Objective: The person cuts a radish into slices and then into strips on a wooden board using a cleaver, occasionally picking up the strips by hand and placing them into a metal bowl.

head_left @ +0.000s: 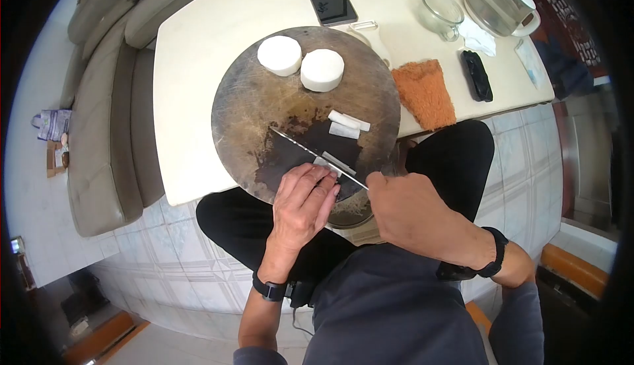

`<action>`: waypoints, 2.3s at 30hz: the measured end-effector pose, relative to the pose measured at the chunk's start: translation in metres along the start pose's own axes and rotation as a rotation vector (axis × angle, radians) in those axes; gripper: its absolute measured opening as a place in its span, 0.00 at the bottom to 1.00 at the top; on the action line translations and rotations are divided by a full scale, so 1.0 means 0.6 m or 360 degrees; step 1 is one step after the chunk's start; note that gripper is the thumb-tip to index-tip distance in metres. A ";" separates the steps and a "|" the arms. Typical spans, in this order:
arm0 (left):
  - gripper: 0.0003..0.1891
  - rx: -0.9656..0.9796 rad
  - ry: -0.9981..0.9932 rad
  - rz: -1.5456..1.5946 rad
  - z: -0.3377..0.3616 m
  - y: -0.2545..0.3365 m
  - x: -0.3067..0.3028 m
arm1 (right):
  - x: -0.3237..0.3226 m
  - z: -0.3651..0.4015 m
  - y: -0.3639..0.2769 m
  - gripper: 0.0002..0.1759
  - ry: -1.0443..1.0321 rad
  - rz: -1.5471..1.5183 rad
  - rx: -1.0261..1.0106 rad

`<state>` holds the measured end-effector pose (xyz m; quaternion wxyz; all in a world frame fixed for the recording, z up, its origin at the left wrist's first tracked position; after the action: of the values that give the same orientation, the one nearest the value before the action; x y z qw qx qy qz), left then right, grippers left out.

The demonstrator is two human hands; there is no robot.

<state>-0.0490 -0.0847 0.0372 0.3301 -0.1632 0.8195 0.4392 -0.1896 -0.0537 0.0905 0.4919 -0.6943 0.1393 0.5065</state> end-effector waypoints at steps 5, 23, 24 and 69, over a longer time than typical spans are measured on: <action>0.12 0.0006 0.0009 -0.0016 0.002 -0.001 0.000 | -0.003 0.015 -0.018 0.08 -0.0114 0.0111 -0.0038; 0.12 -0.0026 -0.0051 -0.0053 0.011 -0.009 0.004 | 0.006 -0.014 -0.016 0.09 0.0050 0.0047 -0.0006; 0.12 -0.0005 -0.0011 -0.0030 0.007 -0.004 0.002 | 0.005 -0.013 -0.016 0.09 0.0052 0.0051 -0.0017; 0.12 0.0050 0.0067 -0.0017 0.007 -0.004 -0.001 | 0.008 -0.009 -0.014 0.07 0.0007 -0.0041 -0.0040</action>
<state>-0.0455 -0.0824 0.0343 0.3177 -0.1716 0.8321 0.4209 -0.1787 -0.0527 0.0911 0.4894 -0.7032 0.1249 0.5003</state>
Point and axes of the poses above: each hand's wrist, its own z-axis away from the middle knuckle, its own x-axis out of the palm, y = z × x, the point moved 6 cm from there along -z, towards the middle knuckle, and after that the axes turned 15 degrees about -x, right-handed, at the moved point
